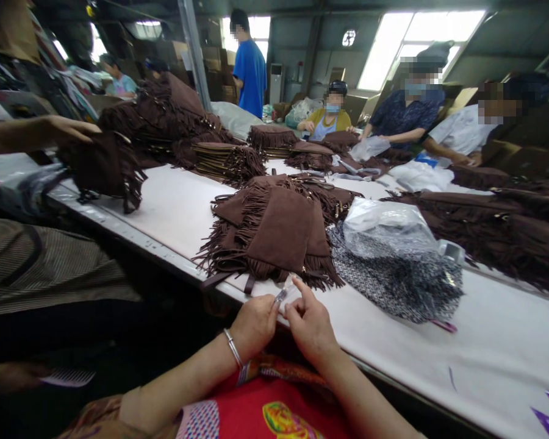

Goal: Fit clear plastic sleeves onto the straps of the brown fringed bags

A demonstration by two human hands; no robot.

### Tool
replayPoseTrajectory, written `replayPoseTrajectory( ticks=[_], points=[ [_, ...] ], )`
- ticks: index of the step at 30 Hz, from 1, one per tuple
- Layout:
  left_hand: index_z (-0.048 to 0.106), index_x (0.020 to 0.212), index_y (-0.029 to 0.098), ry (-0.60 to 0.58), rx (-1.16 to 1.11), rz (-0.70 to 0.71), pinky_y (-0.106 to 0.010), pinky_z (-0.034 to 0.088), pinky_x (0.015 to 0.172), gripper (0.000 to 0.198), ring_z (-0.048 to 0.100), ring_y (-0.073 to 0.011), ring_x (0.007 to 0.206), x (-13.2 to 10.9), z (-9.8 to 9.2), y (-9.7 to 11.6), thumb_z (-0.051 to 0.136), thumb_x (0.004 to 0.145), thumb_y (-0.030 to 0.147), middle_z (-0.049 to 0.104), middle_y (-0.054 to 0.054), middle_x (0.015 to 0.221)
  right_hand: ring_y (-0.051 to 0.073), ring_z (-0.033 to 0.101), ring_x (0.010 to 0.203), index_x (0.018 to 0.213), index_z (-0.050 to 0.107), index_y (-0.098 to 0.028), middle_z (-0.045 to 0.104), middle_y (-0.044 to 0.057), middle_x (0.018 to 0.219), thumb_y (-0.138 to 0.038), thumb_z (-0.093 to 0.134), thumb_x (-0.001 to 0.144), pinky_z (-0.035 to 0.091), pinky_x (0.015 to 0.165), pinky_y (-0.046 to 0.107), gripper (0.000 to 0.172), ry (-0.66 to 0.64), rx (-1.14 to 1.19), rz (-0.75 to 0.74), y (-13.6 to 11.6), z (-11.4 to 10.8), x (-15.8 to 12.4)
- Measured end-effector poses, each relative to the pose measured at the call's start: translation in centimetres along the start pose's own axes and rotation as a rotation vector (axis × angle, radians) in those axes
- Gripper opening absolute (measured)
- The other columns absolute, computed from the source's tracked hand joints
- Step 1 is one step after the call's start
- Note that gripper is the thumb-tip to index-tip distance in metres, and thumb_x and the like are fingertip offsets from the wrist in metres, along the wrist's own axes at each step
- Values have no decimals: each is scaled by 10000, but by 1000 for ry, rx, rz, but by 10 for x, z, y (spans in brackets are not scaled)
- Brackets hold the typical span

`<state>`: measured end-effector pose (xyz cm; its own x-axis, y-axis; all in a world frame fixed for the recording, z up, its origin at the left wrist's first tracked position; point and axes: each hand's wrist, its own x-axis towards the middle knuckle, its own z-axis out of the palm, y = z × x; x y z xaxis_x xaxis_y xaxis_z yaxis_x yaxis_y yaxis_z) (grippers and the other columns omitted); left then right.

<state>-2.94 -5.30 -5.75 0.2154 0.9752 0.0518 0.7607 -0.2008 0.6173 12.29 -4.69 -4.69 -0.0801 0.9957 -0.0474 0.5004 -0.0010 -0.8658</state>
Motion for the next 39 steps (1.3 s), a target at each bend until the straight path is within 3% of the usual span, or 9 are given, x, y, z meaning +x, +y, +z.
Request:
replayPoseTrajectory(
  ticks=[3, 7, 13, 17, 21, 24, 29, 35, 39],
  points=[
    [554, 705, 172, -27, -204, -109, -284, 428, 619, 287, 572, -169, 624, 2, -5, 9, 384, 911, 278, 610, -62, 662, 158, 571, 570, 1205, 510, -168, 608, -60, 584, -320, 543, 782, 428, 619, 277, 451, 60, -5, 54, 1, 1, -3],
    [503, 679, 186, -209, -695, -388, -228, 403, 457, 270, 461, -107, 416, 3, -6, 17, 381, 887, 306, 496, 31, 496, 165, 580, 530, 934, 536, -186, 634, -32, 563, -346, 585, 727, 406, 534, 266, 266, 110, 56, 208, -1, 3, -4],
    [528, 748, 157, -250, -1060, -477, -192, 395, 430, 232, 443, -66, 420, 3, -4, 15, 487, 838, 367, 539, 30, 577, 104, 479, 448, 784, 631, -162, 631, -3, 571, -415, 632, 704, 334, 443, 230, 266, -140, 407, 343, -3, -4, 2],
    [551, 812, 136, -310, -1272, -521, -184, 381, 447, 273, 464, -56, 438, 3, -7, 12, 582, 803, 407, 563, 17, 620, 105, 500, 486, 707, 642, -157, 630, 0, 586, -437, 636, 721, 361, 484, 232, 280, -252, 523, 325, -3, -8, 5],
    [551, 851, 148, -456, -1444, -648, -187, 377, 450, 257, 427, -51, 426, 3, -10, 8, 557, 846, 405, 529, 32, 615, 140, 564, 640, 732, 683, -157, 660, 5, 682, -394, 612, 765, 429, 638, 259, 249, -142, 436, 157, 2, -6, 7],
    [528, 804, 160, -621, -1600, -729, -170, 322, 447, 244, 301, -34, 396, 1, -12, 7, 472, 907, 374, 368, 80, 558, 162, 580, 732, 747, 696, -166, 667, 7, 731, -385, 595, 791, 434, 719, 269, 245, -82, 341, 51, 3, -5, 10],
    [522, 766, 172, -643, -1708, -652, -178, 227, 471, 292, 107, -53, 437, 1, -15, 10, 386, 940, 363, 133, 90, 592, 146, 560, 644, 735, 665, -161, 644, -3, 671, -444, 664, 754, 429, 637, 259, 283, -73, 457, 144, -3, -3, 14],
    [438, 692, 194, -655, -1782, -575, -202, 117, 445, 219, -31, -57, 449, -1, -11, 18, 428, 888, 293, 65, 100, 562, 95, 486, 524, 702, 630, -151, 584, -23, 595, -500, 772, 654, 376, 527, 218, 380, -301, 970, 308, 0, 9, 17],
    [415, 699, 197, -651, -1857, -530, -191, 99, 426, 190, -49, -41, 423, -1, -6, 21, 458, 869, 271, 61, 113, 529, 71, 452, 498, 646, 617, -146, 553, -34, 569, -427, 821, 618, 373, 517, 200, 348, -332, 1143, 305, 3, 12, 23]
  ],
)
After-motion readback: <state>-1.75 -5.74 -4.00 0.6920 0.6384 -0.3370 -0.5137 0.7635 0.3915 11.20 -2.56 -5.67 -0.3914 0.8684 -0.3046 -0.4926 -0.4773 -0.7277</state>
